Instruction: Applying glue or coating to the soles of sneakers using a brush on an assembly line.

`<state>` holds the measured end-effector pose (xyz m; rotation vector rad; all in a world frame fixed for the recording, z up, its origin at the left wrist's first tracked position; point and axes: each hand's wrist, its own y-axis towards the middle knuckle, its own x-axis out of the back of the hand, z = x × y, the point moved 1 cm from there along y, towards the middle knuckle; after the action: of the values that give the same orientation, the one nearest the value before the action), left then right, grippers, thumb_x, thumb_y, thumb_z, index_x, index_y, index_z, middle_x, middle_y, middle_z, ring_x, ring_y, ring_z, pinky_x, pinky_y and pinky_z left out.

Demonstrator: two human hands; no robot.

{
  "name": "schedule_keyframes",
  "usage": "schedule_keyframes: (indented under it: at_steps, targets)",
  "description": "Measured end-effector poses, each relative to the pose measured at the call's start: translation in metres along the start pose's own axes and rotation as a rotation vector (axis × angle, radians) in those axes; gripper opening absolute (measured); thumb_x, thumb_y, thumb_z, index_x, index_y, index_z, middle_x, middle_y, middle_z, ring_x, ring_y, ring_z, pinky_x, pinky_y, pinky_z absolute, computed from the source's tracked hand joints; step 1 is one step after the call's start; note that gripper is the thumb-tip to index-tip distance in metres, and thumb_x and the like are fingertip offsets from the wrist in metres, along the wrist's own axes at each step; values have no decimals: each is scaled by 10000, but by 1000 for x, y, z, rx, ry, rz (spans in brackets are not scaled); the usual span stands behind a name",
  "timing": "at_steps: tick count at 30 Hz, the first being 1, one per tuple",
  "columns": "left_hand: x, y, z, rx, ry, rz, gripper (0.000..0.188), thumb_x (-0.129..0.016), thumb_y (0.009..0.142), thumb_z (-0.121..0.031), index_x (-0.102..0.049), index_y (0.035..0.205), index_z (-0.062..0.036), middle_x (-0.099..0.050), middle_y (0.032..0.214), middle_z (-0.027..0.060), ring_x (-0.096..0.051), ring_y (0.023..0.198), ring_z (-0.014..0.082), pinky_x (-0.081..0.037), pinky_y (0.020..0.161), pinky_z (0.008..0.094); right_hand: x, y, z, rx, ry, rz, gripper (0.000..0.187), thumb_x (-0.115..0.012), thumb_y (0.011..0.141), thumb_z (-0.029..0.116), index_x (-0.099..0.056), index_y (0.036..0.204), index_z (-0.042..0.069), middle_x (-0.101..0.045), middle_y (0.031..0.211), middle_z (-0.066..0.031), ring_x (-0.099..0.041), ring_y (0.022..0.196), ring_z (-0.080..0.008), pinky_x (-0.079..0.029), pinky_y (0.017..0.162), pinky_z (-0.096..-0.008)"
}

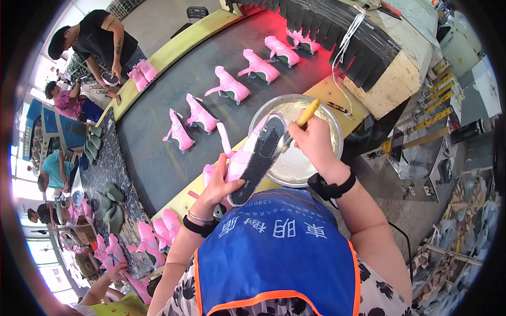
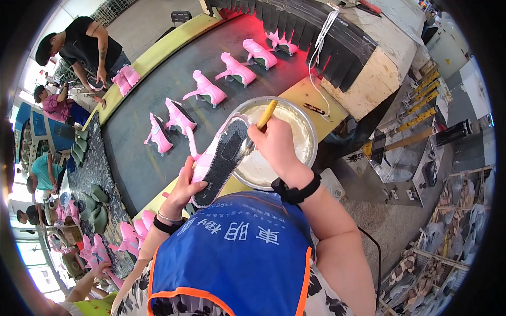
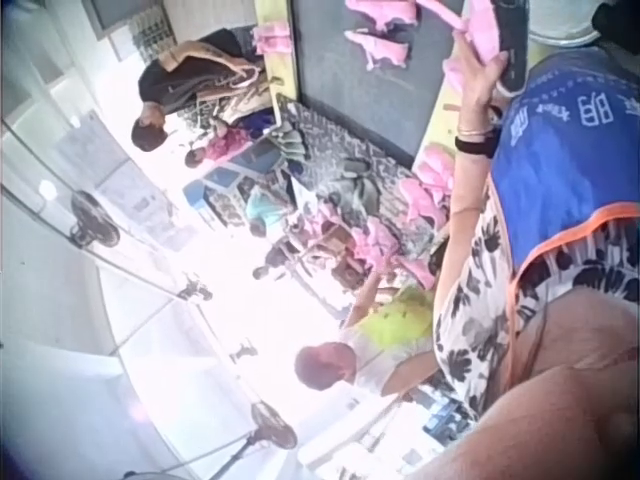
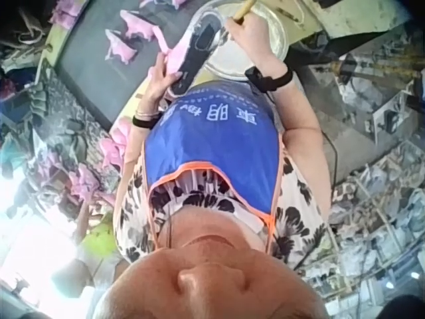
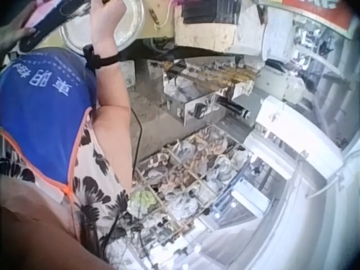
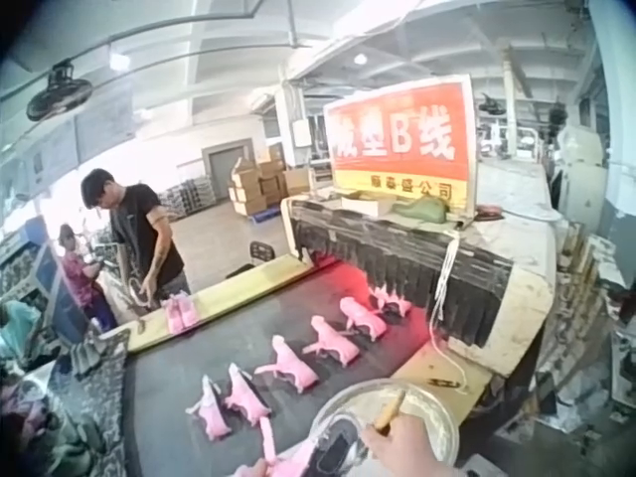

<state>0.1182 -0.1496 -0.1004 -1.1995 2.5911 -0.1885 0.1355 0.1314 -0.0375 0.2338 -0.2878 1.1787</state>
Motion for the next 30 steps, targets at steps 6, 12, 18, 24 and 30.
schedule_keyframes:
  at_steps: [6,12,18,24,30]
  targets:
    - [4,-4,3,22,-85,36,716,-708,828,-121,-297,1407,-33,-602,1225,153,-589,1143,203,-472,977,323,-1,16,-8,156,92,-109,190,-685,911,113,-557,816,10,-581,606,-66,-580,516,-148,-430,507,-306]
    - [6,-9,9,78,-261,-36,694,-672,848,-105,-312,1437,-38,-607,1251,159,-606,1154,216,-492,970,340,-24,-24,-8,277,-44,-43,253,-671,923,90,-474,777,29,-499,606,-86,-462,516,-159,-390,517,-327]
    - [19,-19,25,73,-258,-150,697,-615,855,-169,-312,1462,-9,-568,1304,159,-621,1129,211,-514,948,320,-37,-41,5,-29,136,208,225,-654,889,51,-493,734,24,-517,604,-52,-479,495,-117,-398,486,-296]
    - [75,-61,45,31,-882,-305,659,-523,912,-399,-475,1396,45,-608,1284,255,-675,1069,330,-579,879,441,-35,-17,3,-247,421,234,126,-614,912,65,-557,800,61,-554,683,-7,-526,532,-75,-419,478,-234]
    - [188,-96,87,152,-964,-731,536,-607,915,-367,-525,1360,-80,-630,1284,155,-627,1122,370,-502,910,562,-37,-6,-9,-288,414,134,164,-619,925,98,-531,787,86,-503,661,5,-495,517,-81,-405,478,-234]
